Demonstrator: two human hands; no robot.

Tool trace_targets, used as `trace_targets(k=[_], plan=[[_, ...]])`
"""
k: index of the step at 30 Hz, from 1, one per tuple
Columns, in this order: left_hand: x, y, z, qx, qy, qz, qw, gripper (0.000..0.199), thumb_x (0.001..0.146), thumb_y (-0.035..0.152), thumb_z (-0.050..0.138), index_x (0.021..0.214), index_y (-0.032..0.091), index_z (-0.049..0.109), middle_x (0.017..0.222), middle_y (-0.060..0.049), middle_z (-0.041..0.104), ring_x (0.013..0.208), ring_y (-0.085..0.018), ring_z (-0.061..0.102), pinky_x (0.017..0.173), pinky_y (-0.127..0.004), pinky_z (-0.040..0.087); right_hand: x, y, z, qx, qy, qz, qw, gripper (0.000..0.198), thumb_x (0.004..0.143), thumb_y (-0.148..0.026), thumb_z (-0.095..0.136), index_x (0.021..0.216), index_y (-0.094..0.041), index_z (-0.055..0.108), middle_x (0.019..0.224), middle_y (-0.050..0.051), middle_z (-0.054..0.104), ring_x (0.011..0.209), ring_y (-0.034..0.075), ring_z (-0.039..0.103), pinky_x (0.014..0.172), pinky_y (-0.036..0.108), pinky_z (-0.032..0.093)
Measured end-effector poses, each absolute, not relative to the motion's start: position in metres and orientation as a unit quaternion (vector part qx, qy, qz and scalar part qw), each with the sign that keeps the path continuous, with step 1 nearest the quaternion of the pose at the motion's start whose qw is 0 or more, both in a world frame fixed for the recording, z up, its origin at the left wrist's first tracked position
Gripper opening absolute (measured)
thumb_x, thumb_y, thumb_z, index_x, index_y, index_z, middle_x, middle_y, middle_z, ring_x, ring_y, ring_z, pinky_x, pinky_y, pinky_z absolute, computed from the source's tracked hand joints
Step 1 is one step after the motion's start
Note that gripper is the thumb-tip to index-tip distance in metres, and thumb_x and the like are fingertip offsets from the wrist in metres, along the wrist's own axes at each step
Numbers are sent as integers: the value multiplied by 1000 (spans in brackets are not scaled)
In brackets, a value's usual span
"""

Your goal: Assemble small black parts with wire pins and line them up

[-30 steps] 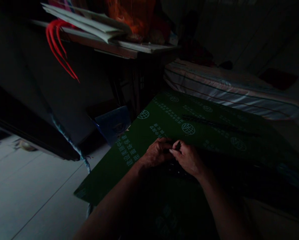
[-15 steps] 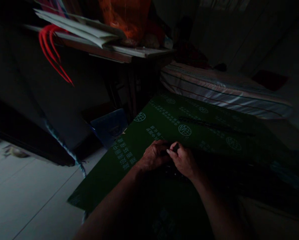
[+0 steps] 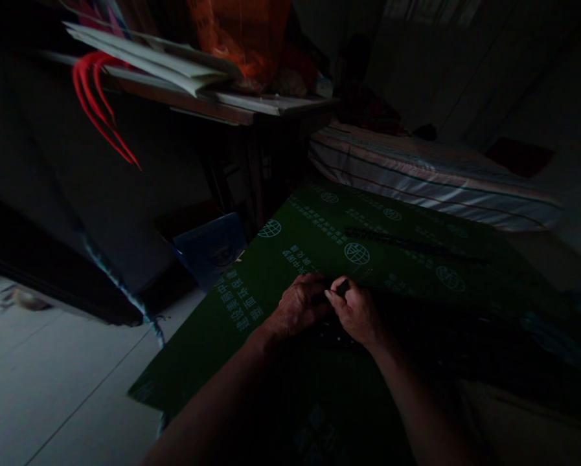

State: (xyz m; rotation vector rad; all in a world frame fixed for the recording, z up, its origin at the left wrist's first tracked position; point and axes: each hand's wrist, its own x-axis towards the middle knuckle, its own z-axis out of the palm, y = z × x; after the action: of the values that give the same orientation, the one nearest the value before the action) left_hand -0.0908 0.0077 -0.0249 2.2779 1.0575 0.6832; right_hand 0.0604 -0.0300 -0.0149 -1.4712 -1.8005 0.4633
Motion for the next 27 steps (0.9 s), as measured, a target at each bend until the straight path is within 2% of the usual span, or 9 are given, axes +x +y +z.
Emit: trace_targets(k=[13, 19, 27], plan=[[-91, 6, -28, 851, 385, 256, 249, 18, 78, 26, 60, 91, 16, 66, 121, -12, 55, 109, -27, 52, 91, -39, 44, 62, -30, -16, -568, -701, 196, 384, 16, 84, -34, 45, 79, -20, 51, 56, -2, 52, 49, 11, 49, 53, 21, 37], [-90, 4, -23, 848, 392, 247, 256, 18, 78, 24, 59, 93, 16, 66, 122, -12, 55, 109, -26, 53, 93, -39, 44, 63, -30, -17, -570, -690, 224, 385, 16, 83, -35, 45, 78, -20, 50, 54, -3, 48, 47, 11, 47, 52, 21, 37], [-90, 4, -23, 825, 384, 281, 304, 24, 76, 21, 61, 100, 19, 64, 121, -9, 55, 111, -25, 51, 95, -40, 42, 66, -27, -18, -566, -648, 259, 440, 18, 82, -37, 46, 76, -20, 48, 51, -6, 45, 49, 10, 45, 53, 21, 38]])
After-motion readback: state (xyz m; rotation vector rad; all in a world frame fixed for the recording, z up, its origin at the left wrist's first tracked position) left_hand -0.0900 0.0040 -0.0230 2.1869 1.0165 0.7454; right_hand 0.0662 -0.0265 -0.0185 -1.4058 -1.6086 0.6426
